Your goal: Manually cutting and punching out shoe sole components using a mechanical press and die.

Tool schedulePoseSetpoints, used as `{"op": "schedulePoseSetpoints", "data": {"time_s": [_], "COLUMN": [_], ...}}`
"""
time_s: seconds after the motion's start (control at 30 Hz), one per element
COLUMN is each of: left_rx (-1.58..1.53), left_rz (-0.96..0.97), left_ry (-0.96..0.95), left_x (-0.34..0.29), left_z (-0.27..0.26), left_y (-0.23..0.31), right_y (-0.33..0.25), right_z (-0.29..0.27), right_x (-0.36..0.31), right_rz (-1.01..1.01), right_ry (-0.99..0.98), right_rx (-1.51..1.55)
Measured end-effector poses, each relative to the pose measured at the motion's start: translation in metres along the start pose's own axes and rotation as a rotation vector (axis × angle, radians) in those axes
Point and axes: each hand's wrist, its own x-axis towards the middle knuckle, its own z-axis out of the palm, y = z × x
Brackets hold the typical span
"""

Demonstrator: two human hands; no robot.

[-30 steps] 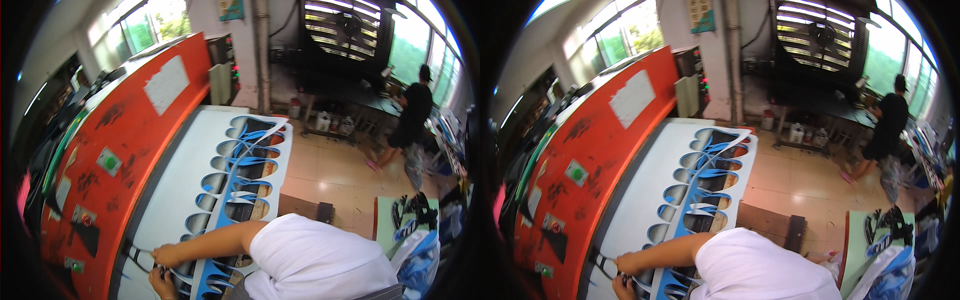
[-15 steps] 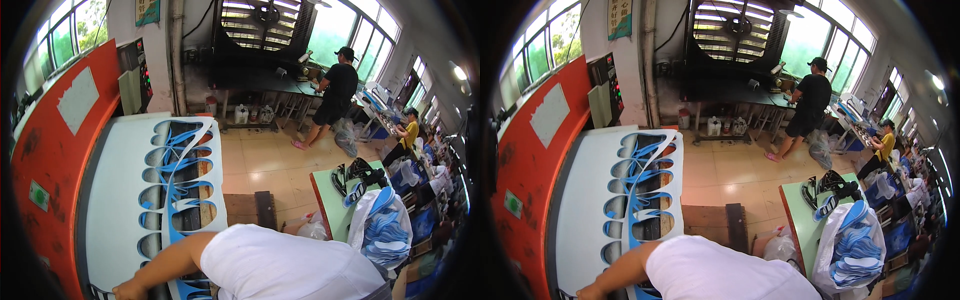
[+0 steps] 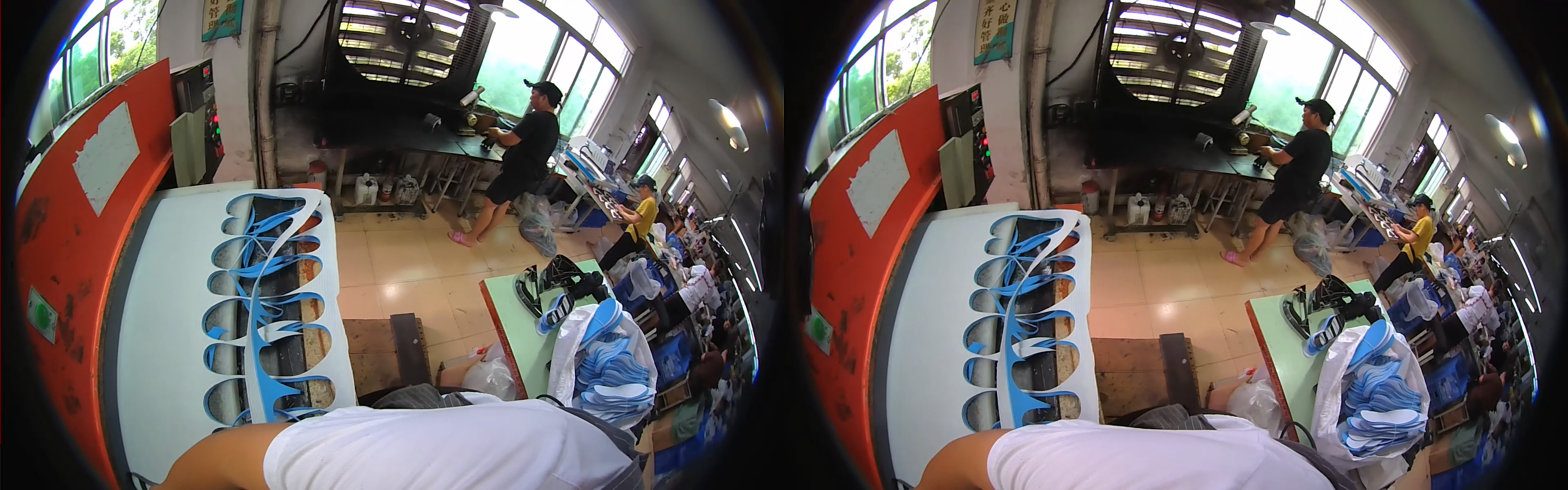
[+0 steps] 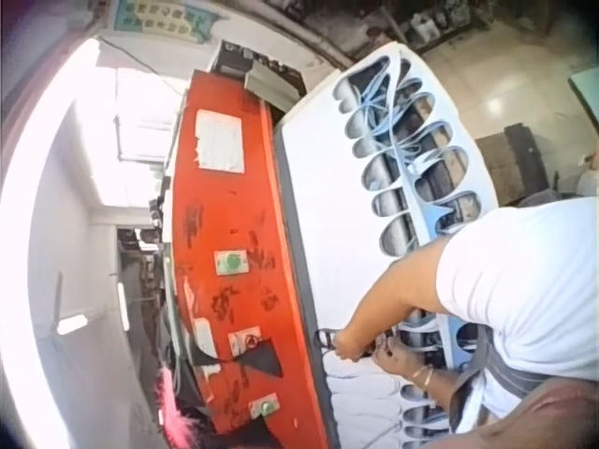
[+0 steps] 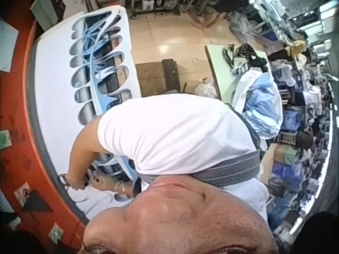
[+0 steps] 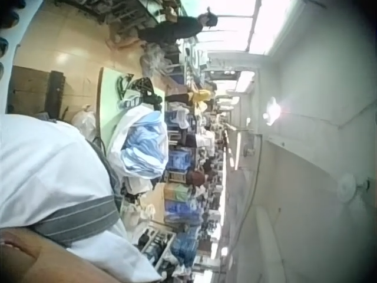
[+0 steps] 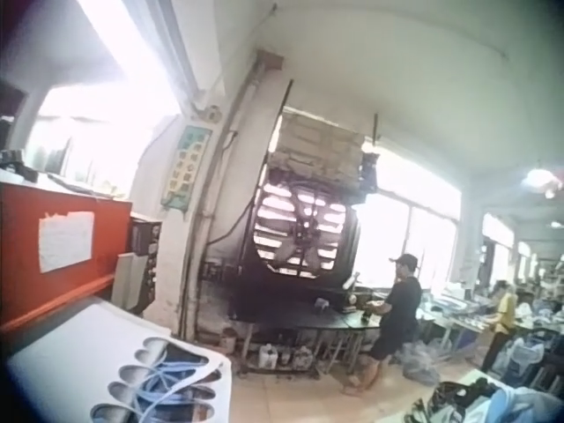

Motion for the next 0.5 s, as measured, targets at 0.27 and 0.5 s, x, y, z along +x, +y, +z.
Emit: {"op": "schedulePoseSetpoints", "data": {"time_s": [0.27,0.5], "left_rx": [0.526,0.611], "left_rz": [0.286,0.079], "left_ry": [0.457,-0.197], "left_x": [0.000,0.026], "left_z": [0.001,0.039], "left_y": [-0.029,0.045], "right_y": [0.025,0.310], "right_z": [0.003,0.297], "right_x": [0.026,0.250], "right_rz": [-0.103,-0.014], "right_ry": [0.260,0.535], "right_rx": [0.063,-0.062]}}
